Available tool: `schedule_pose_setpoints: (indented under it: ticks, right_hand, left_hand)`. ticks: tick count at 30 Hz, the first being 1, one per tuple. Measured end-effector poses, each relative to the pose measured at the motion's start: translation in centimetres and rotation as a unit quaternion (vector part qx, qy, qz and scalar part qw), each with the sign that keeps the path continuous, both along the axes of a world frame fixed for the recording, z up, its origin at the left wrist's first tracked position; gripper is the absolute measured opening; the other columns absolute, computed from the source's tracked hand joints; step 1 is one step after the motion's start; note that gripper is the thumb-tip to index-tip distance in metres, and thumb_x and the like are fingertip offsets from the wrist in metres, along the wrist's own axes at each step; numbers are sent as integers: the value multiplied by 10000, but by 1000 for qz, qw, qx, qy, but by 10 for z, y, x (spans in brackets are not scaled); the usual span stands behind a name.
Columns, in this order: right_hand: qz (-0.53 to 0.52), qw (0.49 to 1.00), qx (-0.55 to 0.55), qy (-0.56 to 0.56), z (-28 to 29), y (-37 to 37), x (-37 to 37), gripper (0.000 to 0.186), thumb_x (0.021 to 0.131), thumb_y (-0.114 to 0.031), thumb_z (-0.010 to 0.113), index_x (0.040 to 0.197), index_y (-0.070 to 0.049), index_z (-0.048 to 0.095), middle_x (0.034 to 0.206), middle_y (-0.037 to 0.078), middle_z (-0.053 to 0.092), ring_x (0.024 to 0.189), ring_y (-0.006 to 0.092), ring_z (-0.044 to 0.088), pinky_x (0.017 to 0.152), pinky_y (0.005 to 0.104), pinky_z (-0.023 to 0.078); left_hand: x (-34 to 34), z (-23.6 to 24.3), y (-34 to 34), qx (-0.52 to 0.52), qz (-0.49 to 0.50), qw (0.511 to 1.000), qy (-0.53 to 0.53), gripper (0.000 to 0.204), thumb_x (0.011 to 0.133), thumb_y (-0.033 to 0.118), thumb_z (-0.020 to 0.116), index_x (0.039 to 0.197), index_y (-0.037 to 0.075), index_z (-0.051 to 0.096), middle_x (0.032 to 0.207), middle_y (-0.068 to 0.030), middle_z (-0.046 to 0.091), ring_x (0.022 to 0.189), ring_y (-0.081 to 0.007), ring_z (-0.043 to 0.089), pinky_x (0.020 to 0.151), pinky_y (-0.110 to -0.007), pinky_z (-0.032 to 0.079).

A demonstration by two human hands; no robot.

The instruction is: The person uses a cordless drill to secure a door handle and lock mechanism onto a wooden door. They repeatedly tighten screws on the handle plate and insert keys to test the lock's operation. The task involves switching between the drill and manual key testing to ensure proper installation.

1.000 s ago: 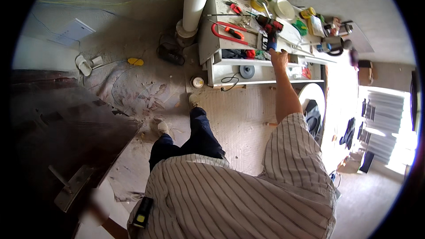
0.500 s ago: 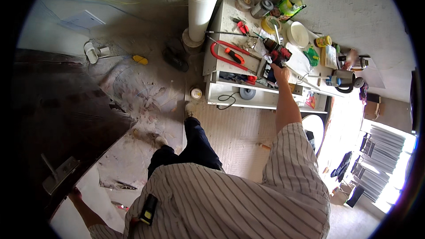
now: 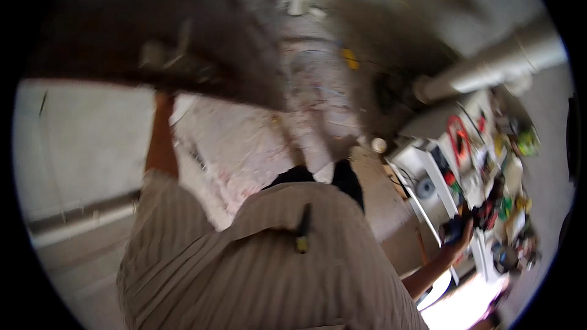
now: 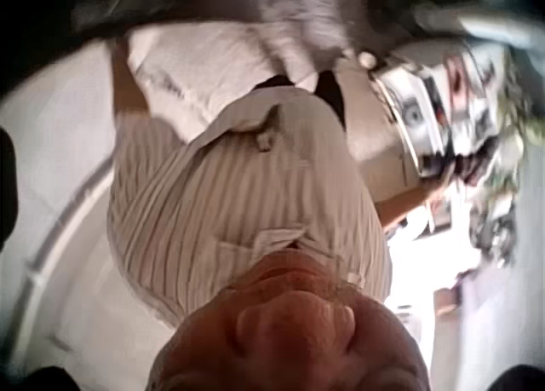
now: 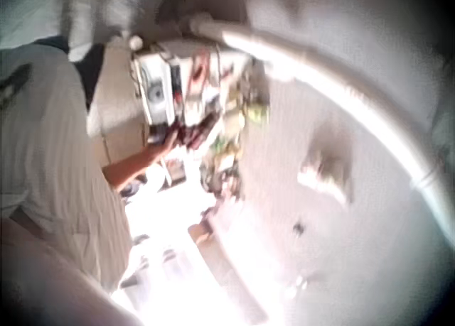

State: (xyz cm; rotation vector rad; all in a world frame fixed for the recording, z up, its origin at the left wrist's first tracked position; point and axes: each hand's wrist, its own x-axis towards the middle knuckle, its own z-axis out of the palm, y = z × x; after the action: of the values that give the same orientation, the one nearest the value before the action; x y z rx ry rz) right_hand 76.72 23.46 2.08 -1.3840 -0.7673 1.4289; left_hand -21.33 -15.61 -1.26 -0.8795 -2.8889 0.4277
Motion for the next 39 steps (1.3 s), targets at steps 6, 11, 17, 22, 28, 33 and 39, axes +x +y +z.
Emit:
schedule_pose_setpoints:
  ticks: [6,11,17,22,28,33,39]
  right_hand:
    - [27,988,-68,138,-3,-74,-166,786,842,-755,452,1246,-82,508,1000,88,625,771,203,623,598,314,527]
    - [166,950,103,244,57,-81,-260,979,811,-831,354,1303,9,453,1063,172,627,807,234,629,653,343,523]
    - [268,918,205,211,126,-68,-342,728,884,-486,571,1410,-25,369,1189,194,551,1035,328,588,892,477,502]
    - [352,903,90,230,87,-58,-412,700,880,-425,632,1394,-19,383,1104,150,561,920,233,568,829,379,475]
    - [403,902,-47,151,33,0,-487,472,871,-313,612,1204,17,556,922,155,668,750,213,640,684,333,518]
    - [479,853,-138,156,3,24,-534,380,863,-232,642,1143,21,595,904,167,676,716,197,638,649,312,518]
    - [559,761,-263,196,-21,32,-591,382,861,-205,674,1158,21,594,1001,148,674,791,191,661,655,303,534]
  left_hand:
    - [47,6,75,627,135,700,-314,54,905,101,511,932,140,536,736,-12,508,573,-138,438,458,-302,306]
    - [75,36,99,739,153,530,-385,104,882,112,529,942,42,578,679,-44,545,549,-180,533,455,-333,384]
    - [110,64,118,652,195,679,-276,130,891,65,487,973,15,575,712,-43,568,547,-144,503,455,-302,356]
    - [108,65,110,656,182,677,-281,100,885,86,517,925,8,565,722,-54,570,548,-150,491,464,-302,364]
    - [93,45,94,678,171,650,-298,82,899,142,564,909,60,567,729,-35,553,578,-141,498,487,-308,369]
    - [94,52,87,718,266,553,-330,320,933,177,566,1249,130,542,1204,-87,599,1146,-223,544,961,-357,463]
    - [97,56,80,735,209,516,-387,331,950,267,551,1211,63,548,1161,-94,594,1067,-231,565,963,-368,467]
